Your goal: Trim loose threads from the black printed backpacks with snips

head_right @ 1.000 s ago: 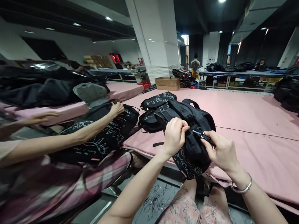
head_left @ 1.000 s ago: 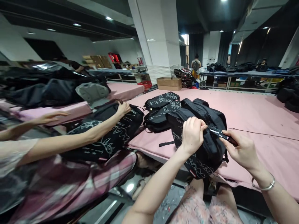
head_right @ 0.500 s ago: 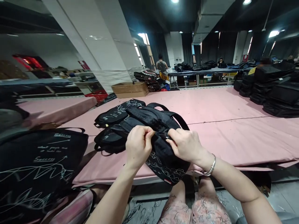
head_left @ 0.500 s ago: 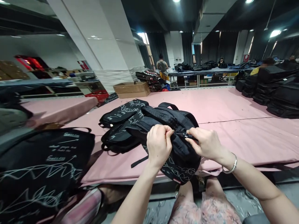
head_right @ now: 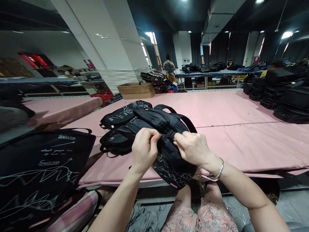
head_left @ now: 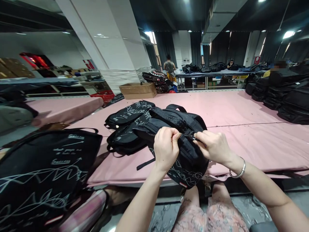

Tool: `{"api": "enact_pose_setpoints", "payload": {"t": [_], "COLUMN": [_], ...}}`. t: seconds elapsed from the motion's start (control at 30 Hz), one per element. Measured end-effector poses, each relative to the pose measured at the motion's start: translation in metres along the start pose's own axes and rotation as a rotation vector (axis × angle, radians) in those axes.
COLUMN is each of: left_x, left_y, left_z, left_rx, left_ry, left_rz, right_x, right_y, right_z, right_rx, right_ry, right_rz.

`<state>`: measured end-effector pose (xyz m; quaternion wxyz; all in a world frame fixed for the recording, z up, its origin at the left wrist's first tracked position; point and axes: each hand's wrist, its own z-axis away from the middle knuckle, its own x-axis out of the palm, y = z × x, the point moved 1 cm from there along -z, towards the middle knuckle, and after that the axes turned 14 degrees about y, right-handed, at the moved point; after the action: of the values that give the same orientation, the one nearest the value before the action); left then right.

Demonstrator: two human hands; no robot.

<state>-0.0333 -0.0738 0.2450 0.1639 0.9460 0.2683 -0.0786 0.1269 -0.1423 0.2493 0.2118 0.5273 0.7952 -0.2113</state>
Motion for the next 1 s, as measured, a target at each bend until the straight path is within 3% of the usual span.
{"api": "enact_pose_setpoints", "payload": {"t": [0.13, 0.2, 0.27, 0.33, 0.4, 0.47, 0.53, 0.63, 0.73, 0.87, 1.0], "left_x": [-0.024, -0.036, -0.043, -0.043, -0.038, -0.029, -0.017, 0.007, 0.035, 0.056, 0.039], "left_y": [-0.011, -0.033, -0.064, -0.099, -0.130, -0.147, -0.149, -0.133, -0.116, -0.104, -0.081], "left_z": [0.005, 0.016, 0.032, 0.057, 0.090, 0.128, 0.168, 0.220, 0.256, 0.277, 0.283], "left_rx": [-0.108, -0.230, -0.442, -0.756, -1.170, -1.387, -1.562, -1.808, -1.990, -2.104, -2.120], "left_ry": [0.237, 0.427, 0.570, 0.585, 0.514, 0.427, 0.325, 0.167, 0.056, 0.033, 0.049], "left_rz": [0.190, 0.231, 0.280, 0.332, 0.300, 0.252, 0.229, 0.229, 0.280, 0.384, 0.520], "right_x": [0.004, 0.011, 0.024, 0.040, 0.057, 0.073, 0.086, 0.102, 0.111, 0.111, 0.105], "right_y": [0.017, 0.028, 0.039, 0.048, 0.054, 0.055, 0.053, 0.048, 0.045, 0.049, 0.068], "right_z": [0.016, 0.034, 0.058, 0.084, 0.109, 0.128, 0.140, 0.147, 0.147, 0.143, 0.139], "right_rx": [0.206, 0.333, 0.465, 0.617, 0.777, 0.915, 0.997, 1.047, 1.126, 1.184, 1.231], "right_ry": [0.169, 0.233, 0.256, 0.251, 0.248, 0.273, 0.316, 0.323, 0.295, 0.315, 0.382], "right_rz": [-0.284, -0.366, -0.405, -0.436, -0.495, -0.550, -0.597, -0.696, -0.727, -0.689, -0.632]}}
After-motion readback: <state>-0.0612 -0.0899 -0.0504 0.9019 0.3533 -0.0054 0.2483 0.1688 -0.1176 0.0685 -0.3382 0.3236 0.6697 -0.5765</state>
